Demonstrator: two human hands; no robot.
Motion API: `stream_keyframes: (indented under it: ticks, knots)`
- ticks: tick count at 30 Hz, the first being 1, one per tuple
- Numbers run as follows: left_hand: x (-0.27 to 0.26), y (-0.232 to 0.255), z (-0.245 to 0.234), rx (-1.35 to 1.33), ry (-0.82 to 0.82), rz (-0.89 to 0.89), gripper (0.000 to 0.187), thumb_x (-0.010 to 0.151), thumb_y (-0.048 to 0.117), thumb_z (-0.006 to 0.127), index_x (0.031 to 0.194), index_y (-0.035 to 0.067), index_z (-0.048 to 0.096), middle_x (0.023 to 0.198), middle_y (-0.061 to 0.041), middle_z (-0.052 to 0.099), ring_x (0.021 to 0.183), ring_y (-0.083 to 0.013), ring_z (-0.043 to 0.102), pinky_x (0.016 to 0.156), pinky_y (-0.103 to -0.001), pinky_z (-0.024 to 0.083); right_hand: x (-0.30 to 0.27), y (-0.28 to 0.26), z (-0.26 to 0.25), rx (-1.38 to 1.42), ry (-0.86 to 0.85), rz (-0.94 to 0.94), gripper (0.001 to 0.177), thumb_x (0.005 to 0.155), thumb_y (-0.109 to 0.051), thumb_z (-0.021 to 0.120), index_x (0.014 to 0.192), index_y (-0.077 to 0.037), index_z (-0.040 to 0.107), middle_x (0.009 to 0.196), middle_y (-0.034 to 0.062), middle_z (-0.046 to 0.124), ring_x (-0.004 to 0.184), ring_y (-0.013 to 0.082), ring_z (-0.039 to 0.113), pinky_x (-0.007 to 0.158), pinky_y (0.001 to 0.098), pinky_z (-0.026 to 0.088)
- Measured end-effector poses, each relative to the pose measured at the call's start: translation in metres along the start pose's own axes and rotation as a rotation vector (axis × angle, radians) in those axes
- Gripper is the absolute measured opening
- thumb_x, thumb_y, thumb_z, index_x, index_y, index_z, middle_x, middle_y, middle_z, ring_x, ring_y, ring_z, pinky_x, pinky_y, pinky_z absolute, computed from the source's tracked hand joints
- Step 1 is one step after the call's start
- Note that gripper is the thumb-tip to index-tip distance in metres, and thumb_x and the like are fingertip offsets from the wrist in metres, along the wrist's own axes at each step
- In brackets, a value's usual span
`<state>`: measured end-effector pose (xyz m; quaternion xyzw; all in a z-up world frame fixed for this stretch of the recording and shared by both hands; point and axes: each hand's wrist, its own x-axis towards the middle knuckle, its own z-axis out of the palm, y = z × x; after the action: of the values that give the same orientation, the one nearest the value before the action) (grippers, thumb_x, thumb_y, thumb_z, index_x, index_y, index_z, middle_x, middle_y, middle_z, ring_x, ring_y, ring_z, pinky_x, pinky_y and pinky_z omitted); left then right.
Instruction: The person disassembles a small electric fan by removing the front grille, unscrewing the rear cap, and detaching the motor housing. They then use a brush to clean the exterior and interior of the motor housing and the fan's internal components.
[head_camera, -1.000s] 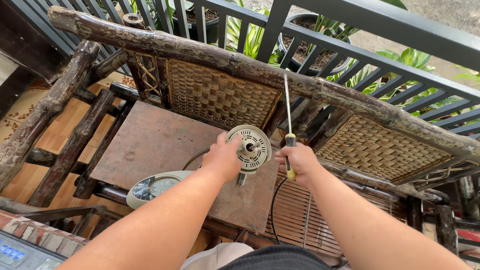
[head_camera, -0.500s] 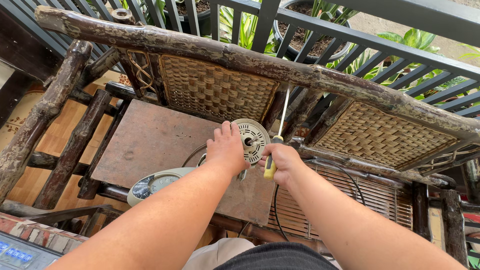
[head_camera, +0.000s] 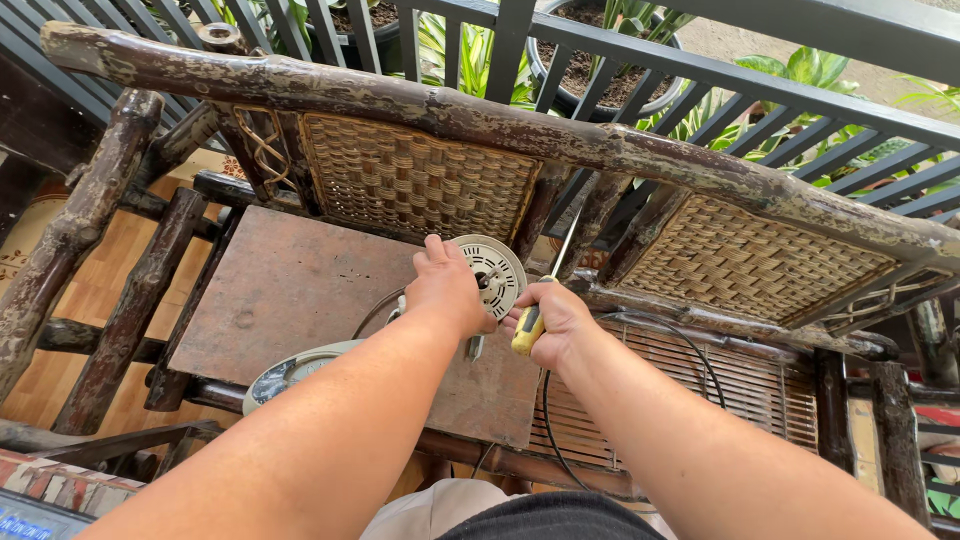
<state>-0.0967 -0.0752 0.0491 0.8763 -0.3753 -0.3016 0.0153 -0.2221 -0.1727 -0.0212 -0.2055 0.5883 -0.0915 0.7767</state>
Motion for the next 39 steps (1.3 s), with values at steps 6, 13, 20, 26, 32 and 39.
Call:
stream_keyframes:
  ticks: [6, 13, 20, 26, 32, 39]
  knots:
    - [0.001, 0.002, -0.003, -0.108, 0.027, -0.027, 0.117, 0.062, 0.037, 0.097, 0.146, -0.006, 0.027, 0.153, -0.016, 0.024, 0.14, -0.0338, 0.037, 0.103, -0.039, 0.055, -0.002, 0.002, -0.002, 0.049, 0.079, 0.009, 0.026, 0.081, 0.001, 0.059, 0.107, -0.003, 0.058, 0.097, 0.0165, 0.064, 0.085, 0.0307, 0.066, 0.075, 0.0439, 0.059]
    - [0.002, -0.005, 0.001, -0.07, -0.041, -0.013, 0.139, 0.063, 0.035, 0.099, 0.16, 0.004, 0.005, 0.16, -0.016, 0.013, 0.143, -0.0358, 0.031, 0.105, -0.04, 0.052, 0.007, 0.001, -0.004, -0.015, -0.021, -0.094, 0.022, 0.078, 0.002, 0.062, 0.1, 0.0, 0.06, 0.093, 0.0134, 0.066, 0.08, 0.0251, 0.065, 0.069, 0.038, 0.057]
    - [0.063, -0.053, 0.031, -0.451, 0.096, -0.129, 0.049, 0.086, 0.029, 0.078, 0.126, 0.004, 0.065, 0.125, -0.017, 0.069, 0.115, -0.0336, 0.065, 0.096, -0.043, 0.055, 0.015, 0.008, -0.013, -0.314, 0.084, -0.208, 0.02, 0.078, 0.001, 0.063, 0.097, -0.003, 0.061, 0.088, 0.0092, 0.059, 0.078, 0.0234, 0.057, 0.066, 0.0456, 0.046]
    - [0.072, -0.081, 0.047, -0.508, 0.155, -0.112, 0.023, 0.09, 0.03, 0.071, 0.099, 0.008, 0.074, 0.1, -0.013, 0.076, 0.094, -0.0317, 0.072, 0.087, -0.044, 0.057, 0.023, 0.022, -0.009, -0.412, 0.3, -0.384, 0.021, 0.082, -0.004, 0.069, 0.102, -0.005, 0.063, 0.093, 0.0083, 0.065, 0.081, 0.022, 0.061, 0.072, 0.0436, 0.051]
    - [0.056, -0.07, 0.037, -0.436, 0.102, -0.139, 0.025, 0.095, 0.034, 0.067, 0.104, 0.011, 0.066, 0.114, -0.01, 0.071, 0.109, -0.0314, 0.065, 0.094, -0.045, 0.052, 0.04, 0.007, -0.007, -0.214, 0.136, -0.198, 0.025, 0.091, -0.013, 0.071, 0.112, 0.0, 0.067, 0.095, 0.0085, 0.069, 0.082, 0.0231, 0.066, 0.074, 0.042, 0.057]
    - [0.069, -0.072, 0.038, -0.433, 0.154, -0.14, 0.018, 0.097, 0.022, 0.061, 0.109, 0.009, 0.06, 0.119, -0.016, 0.067, 0.111, -0.0366, 0.063, 0.093, -0.048, 0.052, 0.03, 0.003, 0.002, -0.247, 0.101, -0.204, 0.028, 0.095, -0.019, 0.064, 0.112, 0.003, 0.065, 0.101, 0.015, 0.07, 0.079, 0.0275, 0.069, 0.066, 0.0449, 0.059]
